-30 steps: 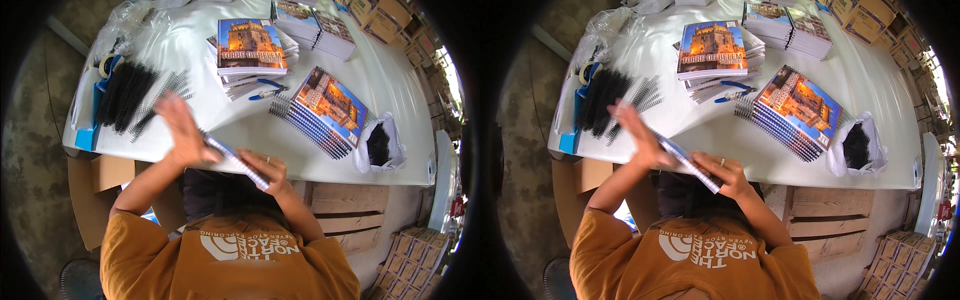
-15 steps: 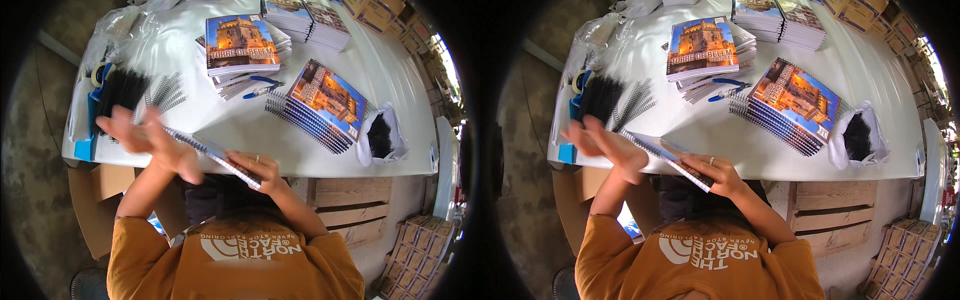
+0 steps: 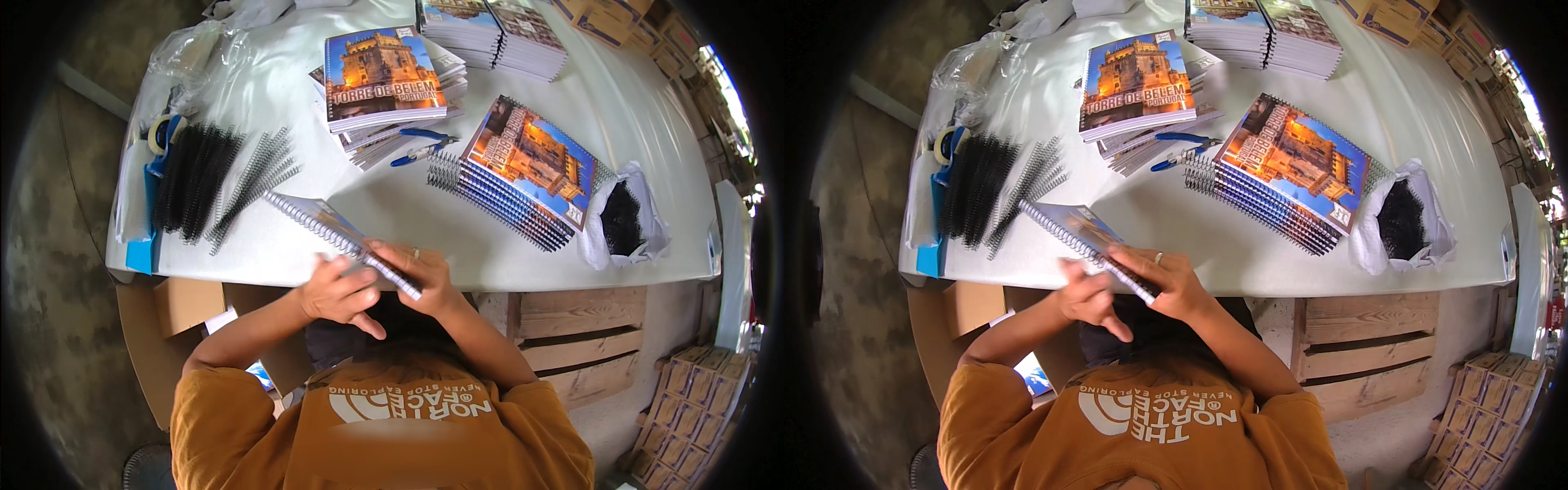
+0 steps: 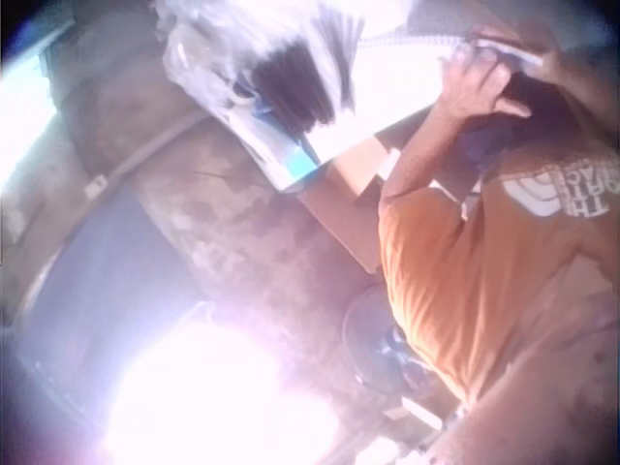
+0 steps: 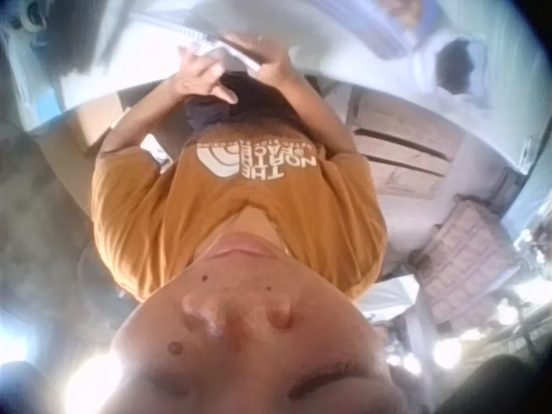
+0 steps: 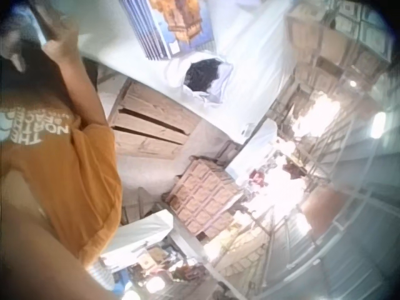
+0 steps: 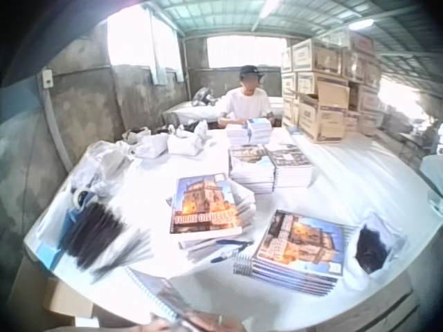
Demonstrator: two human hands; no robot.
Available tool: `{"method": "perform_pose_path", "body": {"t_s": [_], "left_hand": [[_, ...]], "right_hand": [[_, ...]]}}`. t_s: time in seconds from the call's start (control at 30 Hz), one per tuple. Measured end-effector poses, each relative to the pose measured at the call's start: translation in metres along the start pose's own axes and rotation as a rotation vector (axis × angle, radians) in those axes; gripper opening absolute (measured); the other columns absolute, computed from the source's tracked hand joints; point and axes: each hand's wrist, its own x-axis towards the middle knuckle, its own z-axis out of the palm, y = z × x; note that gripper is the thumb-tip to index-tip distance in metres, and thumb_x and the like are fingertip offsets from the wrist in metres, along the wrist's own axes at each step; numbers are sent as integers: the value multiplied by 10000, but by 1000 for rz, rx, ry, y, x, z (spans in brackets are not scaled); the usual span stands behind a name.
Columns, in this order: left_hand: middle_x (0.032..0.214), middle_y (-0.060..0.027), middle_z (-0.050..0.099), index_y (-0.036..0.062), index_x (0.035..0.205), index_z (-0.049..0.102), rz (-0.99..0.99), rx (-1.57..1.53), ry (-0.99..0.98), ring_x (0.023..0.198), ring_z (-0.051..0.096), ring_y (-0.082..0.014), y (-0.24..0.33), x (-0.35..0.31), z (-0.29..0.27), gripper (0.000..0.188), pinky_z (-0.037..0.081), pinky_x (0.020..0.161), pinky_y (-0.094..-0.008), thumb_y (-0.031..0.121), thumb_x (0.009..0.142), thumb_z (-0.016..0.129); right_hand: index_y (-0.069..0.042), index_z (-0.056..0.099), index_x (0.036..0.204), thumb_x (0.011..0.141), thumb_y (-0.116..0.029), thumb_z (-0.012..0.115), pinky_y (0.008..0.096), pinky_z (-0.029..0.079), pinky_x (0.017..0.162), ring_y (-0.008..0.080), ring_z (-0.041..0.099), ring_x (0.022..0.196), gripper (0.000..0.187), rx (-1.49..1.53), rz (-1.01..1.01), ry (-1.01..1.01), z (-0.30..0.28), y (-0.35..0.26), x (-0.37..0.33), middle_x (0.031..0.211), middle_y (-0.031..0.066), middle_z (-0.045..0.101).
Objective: The person binds booklets by manually threading a plastic spiral coil through pre-punched holes in the pages, crimping the ends of the coil, and stacking the finished booklets on a table.
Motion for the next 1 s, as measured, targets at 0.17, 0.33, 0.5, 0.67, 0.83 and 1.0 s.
{"method": "perform_pose_path", "body": {"t_s": [0.17,0.33,0.5,0.67,0.83,1.0], "left_hand": [[1434,-311,26,-73,1397,89,-310,161,41,1350,13,-420,-29,18,-7,1195,-21,1048,-586,862,672,257],[1375,-296,240,-97,1355,166,-72,-29,101,1317,219,-379,-2,25,-4,1068,131,1061,-542,744,746,416],[1381,-292,228,-83,1350,244,-329,4,145,1323,130,-455,2,17,9,1039,133,1055,-572,716,733,494],[1366,-304,180,-64,1307,233,-116,246,184,1286,145,-500,-5,41,-9,1012,105,1023,-633,790,766,188],[1376,-377,147,-21,1392,157,-311,-85,-1,1300,124,-499,19,7,9,960,51,1024,-616,707,799,359],[1383,-404,54,-83,1385,-26,-851,-444,-88,1307,135,-514,37,91,-66,839,140,1042,-580,441,911,426]], "right_hand": [[19,565,1148,725,-20,663,329,511,795,280,634,955,436,-33,-67,-50,13,-12,3,1099,165,617],[-3,551,1174,730,-75,668,350,509,807,278,626,976,464,-30,-67,-19,14,-8,-2,1102,150,619],[0,539,1189,718,-84,686,348,503,808,270,629,964,500,83,92,-56,16,-12,0,1101,145,620],[1,552,1169,717,-83,698,340,505,801,259,632,954,482,-58,4,-11,21,-11,2,1092,140,625],[-23,524,1206,731,-104,670,338,499,833,305,595,1025,504,-9,104,-40,25,-10,6,1169,148,579],[-56,248,1397,777,-294,636,546,109,1080,425,69,1358,769,126,-180,-12,51,-28,22,1487,177,104]]}}
